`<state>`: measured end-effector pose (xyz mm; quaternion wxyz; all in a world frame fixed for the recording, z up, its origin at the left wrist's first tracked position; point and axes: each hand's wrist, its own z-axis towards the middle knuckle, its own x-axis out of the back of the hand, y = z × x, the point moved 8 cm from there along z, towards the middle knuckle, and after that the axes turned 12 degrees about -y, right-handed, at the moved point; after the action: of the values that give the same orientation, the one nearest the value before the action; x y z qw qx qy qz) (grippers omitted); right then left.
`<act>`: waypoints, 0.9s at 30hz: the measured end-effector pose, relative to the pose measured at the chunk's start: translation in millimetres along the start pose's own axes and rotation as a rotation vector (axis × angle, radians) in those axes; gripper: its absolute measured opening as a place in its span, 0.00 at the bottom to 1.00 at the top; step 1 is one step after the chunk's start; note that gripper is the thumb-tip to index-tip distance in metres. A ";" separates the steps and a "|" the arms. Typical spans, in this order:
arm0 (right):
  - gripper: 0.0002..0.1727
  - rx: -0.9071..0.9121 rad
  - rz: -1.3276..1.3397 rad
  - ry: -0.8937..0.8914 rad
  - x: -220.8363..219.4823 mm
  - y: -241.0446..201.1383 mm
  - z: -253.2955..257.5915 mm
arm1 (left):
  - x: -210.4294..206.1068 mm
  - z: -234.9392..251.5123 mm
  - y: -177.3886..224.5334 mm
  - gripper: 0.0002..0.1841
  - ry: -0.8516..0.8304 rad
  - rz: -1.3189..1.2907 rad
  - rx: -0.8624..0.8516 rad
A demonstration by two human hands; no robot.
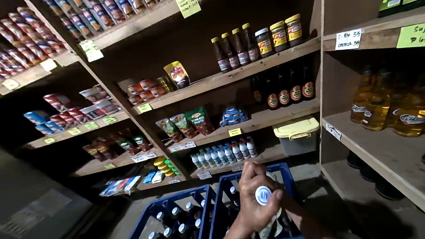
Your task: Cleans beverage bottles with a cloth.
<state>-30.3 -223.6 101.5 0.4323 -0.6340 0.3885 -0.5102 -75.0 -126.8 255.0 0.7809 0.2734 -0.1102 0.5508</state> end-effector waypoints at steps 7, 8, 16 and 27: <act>0.21 0.046 0.791 0.282 -18.3 77.6 34.4 | 49.9 67.5 -33.3 0.24 -0.024 -0.174 0.165; 0.22 0.016 0.864 0.306 -18.8 67.7 25.4 | 65.0 69.0 -45.9 0.24 0.091 -0.097 0.229; 0.28 0.041 0.820 0.526 -22.6 65.9 11.5 | -8.7 -125.7 -113.1 0.51 0.436 0.055 0.872; 0.23 -0.066 -0.281 -0.093 -60.5 -0.3 43.4 | 7.1 -200.7 -159.0 0.34 0.478 -0.291 1.088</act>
<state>1.6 -160.4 78.4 0.3533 -0.7189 0.2920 -0.5226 48.1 -49.8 43.9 0.5996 0.5139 0.4037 0.4619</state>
